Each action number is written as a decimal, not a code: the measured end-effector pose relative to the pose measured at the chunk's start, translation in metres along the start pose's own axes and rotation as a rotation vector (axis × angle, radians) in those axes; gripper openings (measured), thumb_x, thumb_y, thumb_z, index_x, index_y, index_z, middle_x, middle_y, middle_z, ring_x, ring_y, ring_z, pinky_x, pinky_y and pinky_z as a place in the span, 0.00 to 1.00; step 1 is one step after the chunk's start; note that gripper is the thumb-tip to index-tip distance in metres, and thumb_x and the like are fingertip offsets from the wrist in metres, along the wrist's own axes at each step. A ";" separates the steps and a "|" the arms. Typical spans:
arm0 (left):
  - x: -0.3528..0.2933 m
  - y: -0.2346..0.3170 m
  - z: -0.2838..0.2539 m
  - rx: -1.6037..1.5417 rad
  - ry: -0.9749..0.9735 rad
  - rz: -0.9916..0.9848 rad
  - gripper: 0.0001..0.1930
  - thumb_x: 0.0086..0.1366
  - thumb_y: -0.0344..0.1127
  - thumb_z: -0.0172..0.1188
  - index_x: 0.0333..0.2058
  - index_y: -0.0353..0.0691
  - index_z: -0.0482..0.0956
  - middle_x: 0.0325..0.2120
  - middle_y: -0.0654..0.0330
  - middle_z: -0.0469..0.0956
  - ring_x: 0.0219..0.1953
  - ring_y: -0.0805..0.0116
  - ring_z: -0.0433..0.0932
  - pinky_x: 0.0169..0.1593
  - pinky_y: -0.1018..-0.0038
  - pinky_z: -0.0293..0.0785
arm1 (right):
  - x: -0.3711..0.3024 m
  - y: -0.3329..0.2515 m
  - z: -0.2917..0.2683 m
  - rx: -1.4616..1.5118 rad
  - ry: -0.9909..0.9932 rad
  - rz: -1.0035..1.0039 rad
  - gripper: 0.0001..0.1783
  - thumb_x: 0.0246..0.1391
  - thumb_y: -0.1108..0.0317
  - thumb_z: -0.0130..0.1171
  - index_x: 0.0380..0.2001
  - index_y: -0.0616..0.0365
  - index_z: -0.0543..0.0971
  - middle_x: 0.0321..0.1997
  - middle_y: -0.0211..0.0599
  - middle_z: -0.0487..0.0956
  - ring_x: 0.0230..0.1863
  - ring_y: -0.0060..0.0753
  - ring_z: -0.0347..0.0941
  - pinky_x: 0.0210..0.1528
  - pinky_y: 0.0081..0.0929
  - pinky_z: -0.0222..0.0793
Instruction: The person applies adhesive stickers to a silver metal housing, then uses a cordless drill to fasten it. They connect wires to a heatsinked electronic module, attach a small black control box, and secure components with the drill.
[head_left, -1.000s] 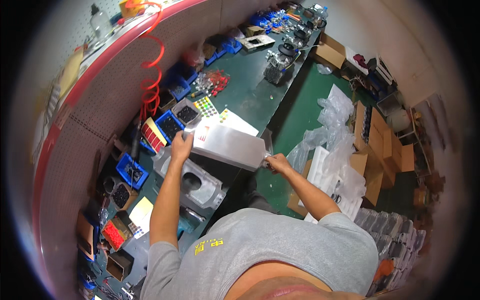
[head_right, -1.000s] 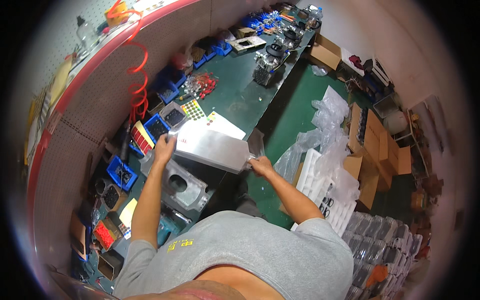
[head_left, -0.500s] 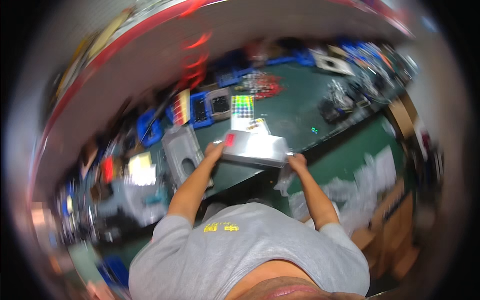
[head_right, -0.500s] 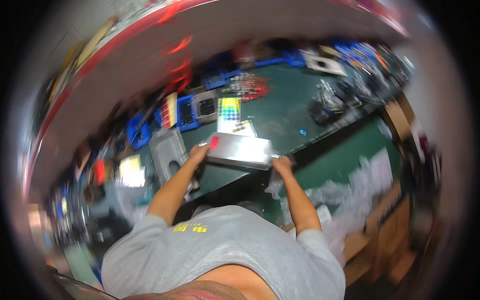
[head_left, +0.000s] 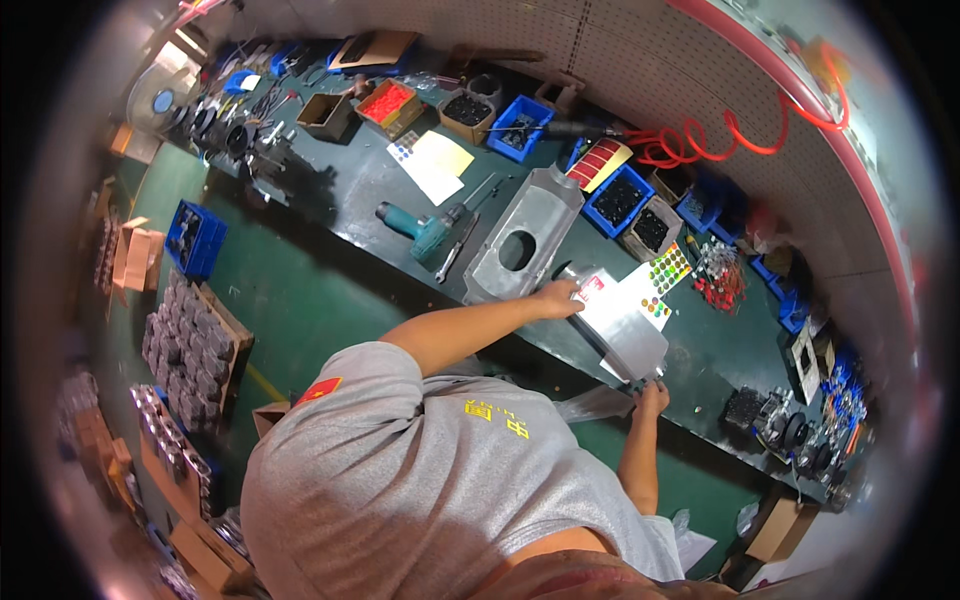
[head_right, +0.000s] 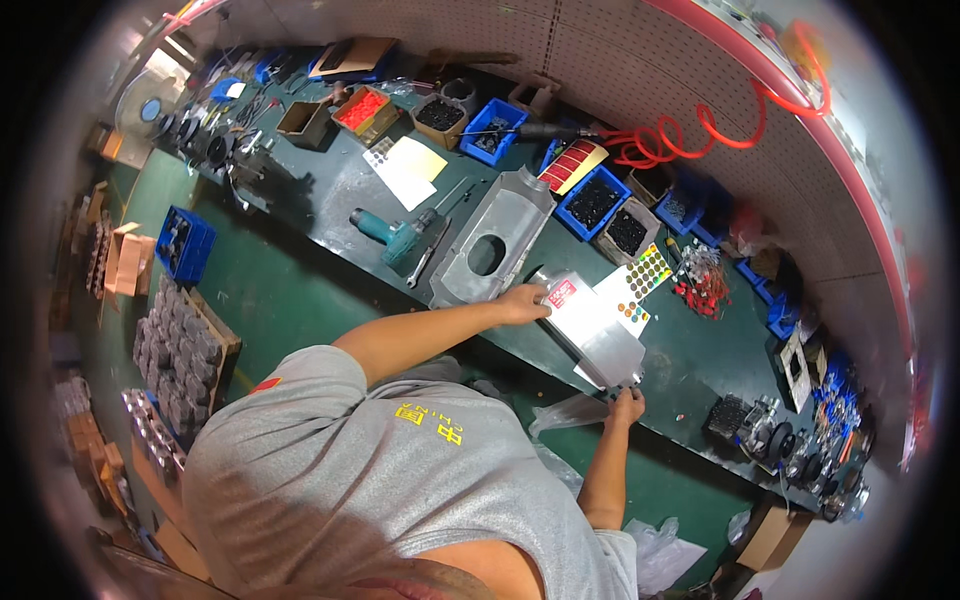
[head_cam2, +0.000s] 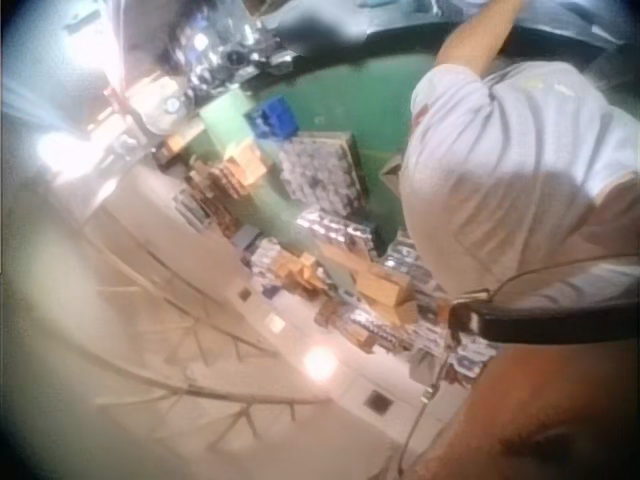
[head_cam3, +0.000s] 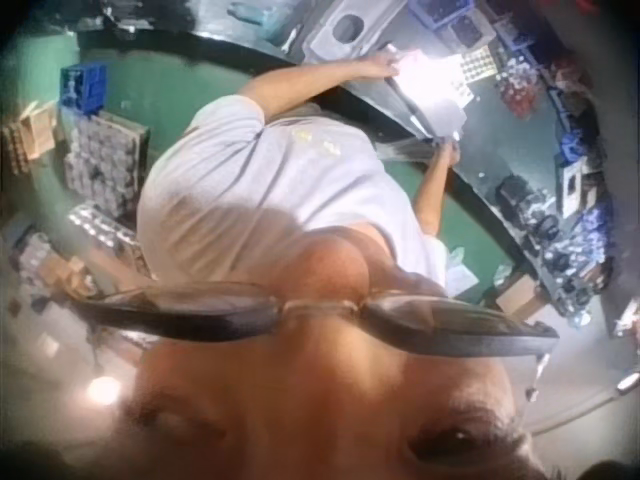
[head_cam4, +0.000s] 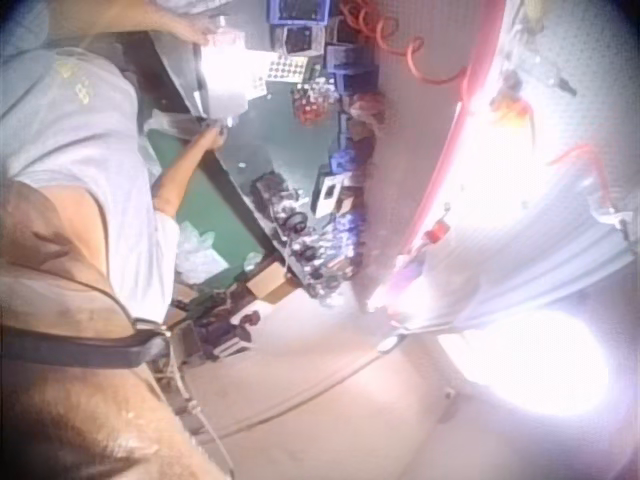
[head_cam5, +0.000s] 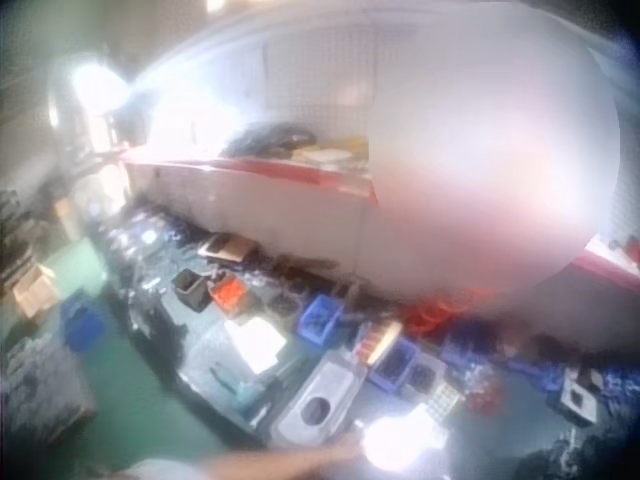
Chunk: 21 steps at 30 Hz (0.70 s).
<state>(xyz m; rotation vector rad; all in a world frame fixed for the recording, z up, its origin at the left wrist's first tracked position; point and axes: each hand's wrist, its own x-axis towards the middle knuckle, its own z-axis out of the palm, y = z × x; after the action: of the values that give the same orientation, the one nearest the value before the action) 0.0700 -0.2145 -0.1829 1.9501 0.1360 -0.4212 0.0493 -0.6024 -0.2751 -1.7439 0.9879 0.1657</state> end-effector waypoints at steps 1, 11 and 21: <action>-0.010 -0.003 -0.002 -0.163 -0.035 -0.059 0.28 0.60 0.46 0.65 0.54 0.32 0.80 0.50 0.43 0.82 0.53 0.52 0.81 0.57 0.63 0.75 | -0.011 -0.002 0.004 0.032 0.047 0.019 0.20 0.54 0.64 0.65 0.49 0.58 0.78 0.40 0.36 0.81 0.33 0.30 0.77 0.27 0.27 0.76; -0.074 0.014 -0.063 -0.378 -0.406 -0.199 0.22 0.71 0.37 0.60 0.59 0.32 0.75 0.40 0.61 0.83 0.34 0.76 0.77 0.38 0.80 0.74 | -0.081 -0.023 -0.031 0.445 0.244 0.068 0.07 0.58 0.70 0.59 0.39 0.57 0.81 0.33 0.29 0.80 0.32 0.24 0.78 0.30 0.27 0.79; -0.013 0.071 0.009 -0.223 -0.498 -0.159 0.22 0.72 0.35 0.59 0.59 0.29 0.73 0.38 0.61 0.84 0.30 0.78 0.73 0.34 0.81 0.69 | -0.001 -0.008 -0.147 1.017 0.235 0.217 0.17 0.64 0.59 0.59 0.49 0.59 0.75 0.44 0.43 0.81 0.40 0.37 0.81 0.41 0.39 0.85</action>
<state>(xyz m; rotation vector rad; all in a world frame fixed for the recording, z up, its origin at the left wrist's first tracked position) 0.0758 -0.2504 -0.1202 1.5709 0.0133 -0.9420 0.0039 -0.7256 -0.2074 -0.7308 1.1458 -0.3653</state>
